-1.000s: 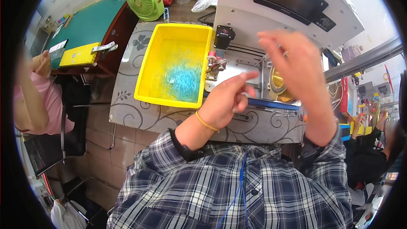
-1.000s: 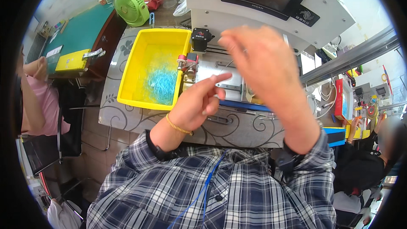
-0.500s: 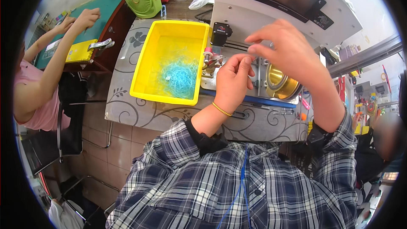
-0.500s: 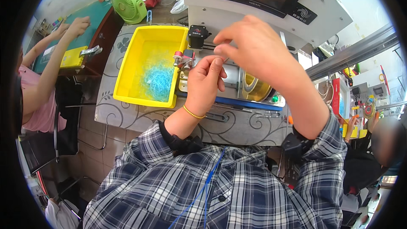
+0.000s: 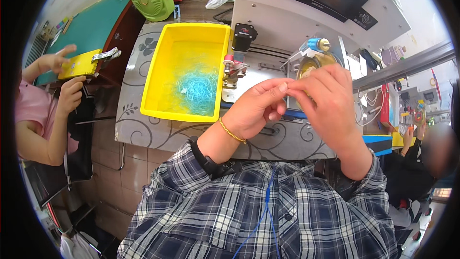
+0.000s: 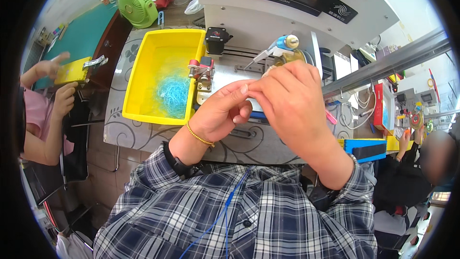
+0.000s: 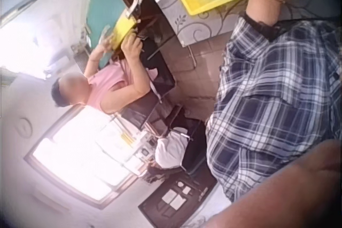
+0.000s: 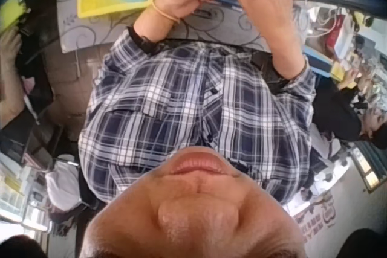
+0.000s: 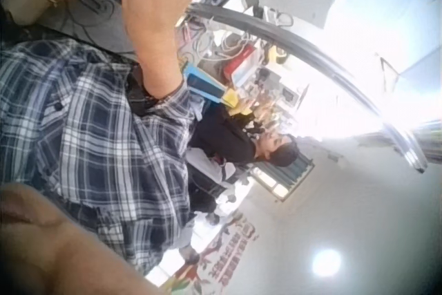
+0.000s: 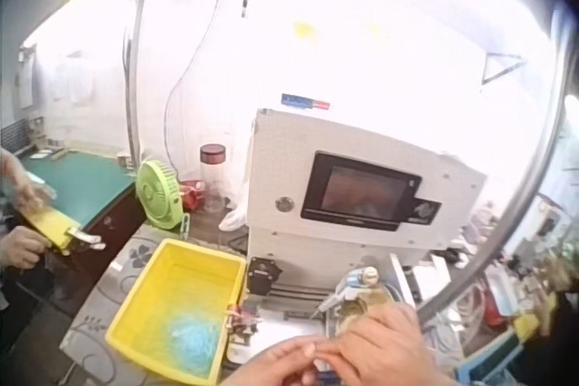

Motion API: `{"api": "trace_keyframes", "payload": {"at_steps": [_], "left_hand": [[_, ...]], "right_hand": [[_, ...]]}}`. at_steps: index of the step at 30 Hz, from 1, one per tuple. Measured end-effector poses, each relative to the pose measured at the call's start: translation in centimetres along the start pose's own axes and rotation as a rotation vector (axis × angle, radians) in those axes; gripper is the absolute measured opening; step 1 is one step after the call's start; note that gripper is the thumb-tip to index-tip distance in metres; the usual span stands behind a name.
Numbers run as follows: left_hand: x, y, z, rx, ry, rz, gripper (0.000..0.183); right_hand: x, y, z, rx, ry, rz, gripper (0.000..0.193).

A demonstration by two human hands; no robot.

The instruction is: Assembling small electronic or mechanical components using a specialized assembly machine and liquid adhesive.

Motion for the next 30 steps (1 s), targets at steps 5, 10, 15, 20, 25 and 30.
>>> {"api": "trace_keyframes", "payload": {"at_steps": [5, 10, 15, 20, 25, 30], "left_hand": [[0.3, 1.8, 0.2, 0.044, -0.072, 0.138, 0.019], [0.7, 3.6, 2.1, 0.298, -0.412, 0.345, 0.02], [1.9, 3.3, 1.9, 0.124, -0.451, 0.287, 0.022], [1.8, 3.2, 2.1, 0.063, -0.442, 0.211, 0.023], [-0.7, 1.6, 3.0, 0.104, -0.366, 0.168, 0.03], [-4.4, 0.7, 3.3, 0.01, -0.179, 0.221, 0.033]], "right_hand": [[0.7, 0.5, 0.0, 0.012, -0.042, -0.027, 0.025], [1.8, 0.2, 0.3, -0.068, -0.049, -0.055, 0.031], [2.7, -0.8, -0.2, -0.128, -0.072, -0.057, 0.027], [4.0, -2.0, -1.3, -0.15, -0.019, -0.051, 0.019], [4.3, -2.0, -2.1, -0.194, 0.017, -0.031, 0.011], [2.0, -1.0, -4.2, -0.081, 0.09, 0.111, 0.011]]}}
Point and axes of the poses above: each hand's wrist, its own x-axis towards the middle knuckle, its own y-axis out of the back of the hand, z = x × y, the point moved 8 cm from there along x, towards the middle knuckle, and after that the axes turned 13 degrees about -x, right-handed, at the moved point
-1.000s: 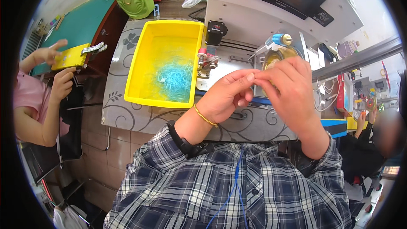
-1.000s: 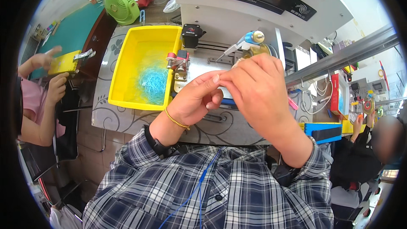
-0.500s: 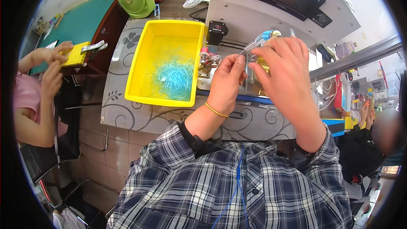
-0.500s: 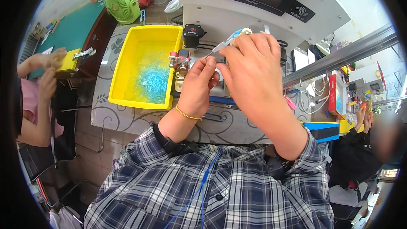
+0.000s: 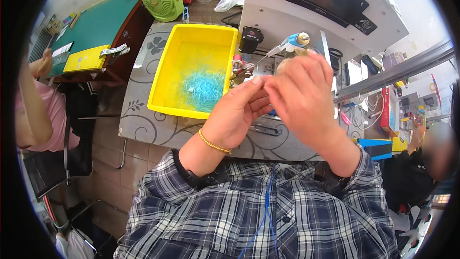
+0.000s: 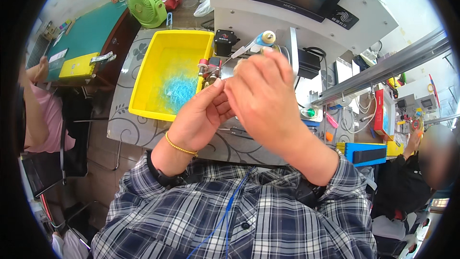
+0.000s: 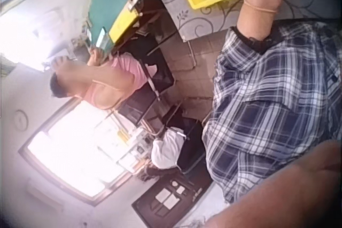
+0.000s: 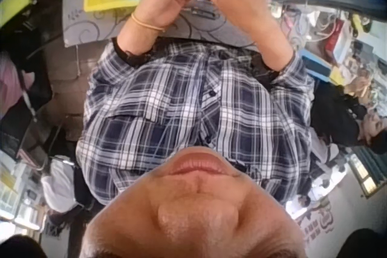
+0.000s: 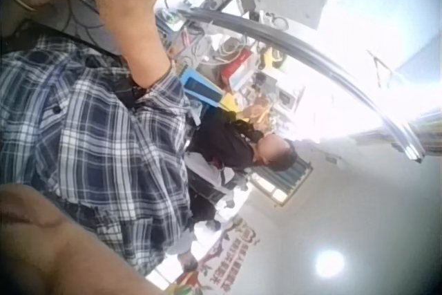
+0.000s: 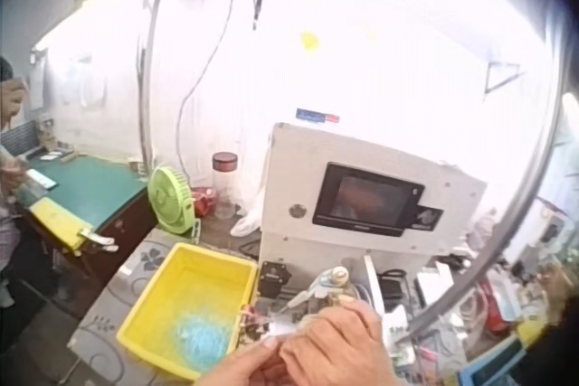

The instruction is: Assembling small electronic or mechanical components using a specialized assembly machine and liquid adhesive.

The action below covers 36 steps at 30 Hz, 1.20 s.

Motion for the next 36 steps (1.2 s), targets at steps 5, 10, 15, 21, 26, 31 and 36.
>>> {"api": "trace_keyframes", "payload": {"at_steps": [5, 10, 15, 21, 26, 31, 36], "left_hand": [[-0.3, 0.2, 0.5, -0.01, 0.007, 0.044, 0.028], [0.0, 1.3, 0.1, 0.131, 0.013, 0.19, 0.027], [2.9, 1.7, -1.5, 0.178, -0.165, 0.111, 0.026], [4.9, 1.2, -2.0, 0.098, -0.319, 0.125, 0.022], [5.5, 0.5, -2.1, 0.088, -0.37, 0.097, 0.021], [4.8, 0.7, -1.7, 0.159, -0.308, 0.097, 0.024], [0.2, 0.7, 0.4, 0.263, -0.14, 0.141, 0.034]], "right_hand": [[-1.6, -0.1, -0.1, 0.018, -0.034, 0.009, 0.025], [-1.4, 1.2, 2.6, 0.121, -0.143, -0.006, 0.032], [1.1, 0.4, 3.6, 0.068, -0.101, 0.05, 0.016], [3.1, -3.1, 1.8, -0.121, 0.153, -0.337, 0.009], [3.3, -3.6, 1.2, -0.097, 0.218, -0.403, 0.009], [3.1, -4.9, 1.2, -0.066, 0.215, -0.432, 0.007], [1.7, -0.5, 0.8, -0.01, 0.102, -0.109, 0.011]]}}
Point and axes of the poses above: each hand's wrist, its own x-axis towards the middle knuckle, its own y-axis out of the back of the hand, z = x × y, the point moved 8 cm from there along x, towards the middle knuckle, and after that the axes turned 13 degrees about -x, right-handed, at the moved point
